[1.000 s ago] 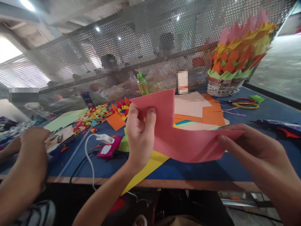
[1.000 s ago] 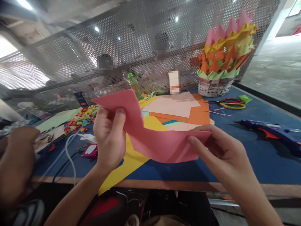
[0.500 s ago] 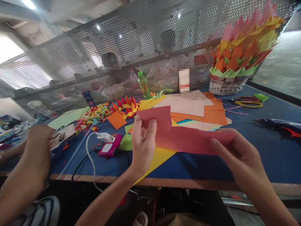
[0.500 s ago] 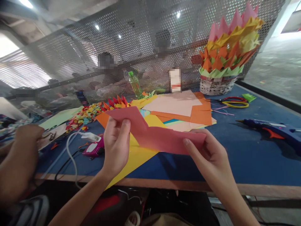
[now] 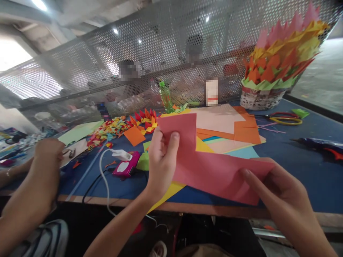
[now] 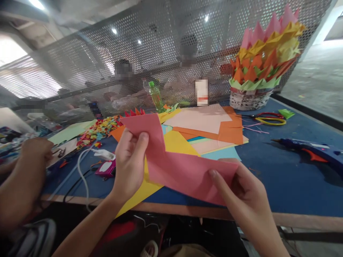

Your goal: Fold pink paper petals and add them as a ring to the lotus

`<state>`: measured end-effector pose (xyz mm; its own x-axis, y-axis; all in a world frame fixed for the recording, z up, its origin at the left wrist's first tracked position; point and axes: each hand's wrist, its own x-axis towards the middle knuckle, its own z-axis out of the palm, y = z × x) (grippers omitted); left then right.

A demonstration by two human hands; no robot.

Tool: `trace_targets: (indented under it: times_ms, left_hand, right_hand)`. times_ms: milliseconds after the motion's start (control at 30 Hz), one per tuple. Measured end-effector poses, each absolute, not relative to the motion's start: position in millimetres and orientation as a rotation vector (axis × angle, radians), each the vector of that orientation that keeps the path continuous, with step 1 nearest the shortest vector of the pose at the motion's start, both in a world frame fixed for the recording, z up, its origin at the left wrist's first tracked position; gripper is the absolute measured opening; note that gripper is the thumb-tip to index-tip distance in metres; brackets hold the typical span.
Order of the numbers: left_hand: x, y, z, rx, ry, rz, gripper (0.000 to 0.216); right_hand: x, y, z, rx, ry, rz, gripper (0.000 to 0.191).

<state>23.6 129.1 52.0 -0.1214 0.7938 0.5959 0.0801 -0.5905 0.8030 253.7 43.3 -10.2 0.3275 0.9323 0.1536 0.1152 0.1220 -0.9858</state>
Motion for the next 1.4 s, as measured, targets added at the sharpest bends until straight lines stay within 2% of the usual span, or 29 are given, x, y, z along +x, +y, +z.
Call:
trace_targets:
  times_ms: [133,267,433,633,733,900,1400]
  left_hand:
    - [21.5,118.6,61.9,1.546,0.982,1.553,0.020]
    - [22.8,111.5,67.5,1.569,1.060,1.393,0.024]
    - [24.9,108.2,78.8,1.798,1.045,1.344,0.018]
    - [31.1,102.1,88.6,1.939,1.000,1.318,0.014]
    - [32.7,100.3,89.3,1.930,0.984,1.275,0.016]
    - [31.2,100.7,88.3,1.938,1.025,1.259,0.025]
    - [37.6,105.7,76.4,1.969,1.145,1.283,0.031]
  right_hand:
    - [248.5,18.6,0.4,-1.353,-1.080,0.901,0.039]
    - [261.5,25.1,12.6,-1.265,-1.356,0.868,0.036]
    - [274.4,49.1,40.6,-1.223,-1.608,0.734,0.050]
    - [248.2,72.4,69.3,-1.021,-1.549,0.953,0.029]
    - [237.7,78.3,72.6,-0.885,-1.550,0.997,0.023]
    - [232.9,77.7,71.2,-0.884,-1.552,0.947,0.027]
    - [229.6,71.6,67.1,-0.927,-1.626,0.806,0.030]
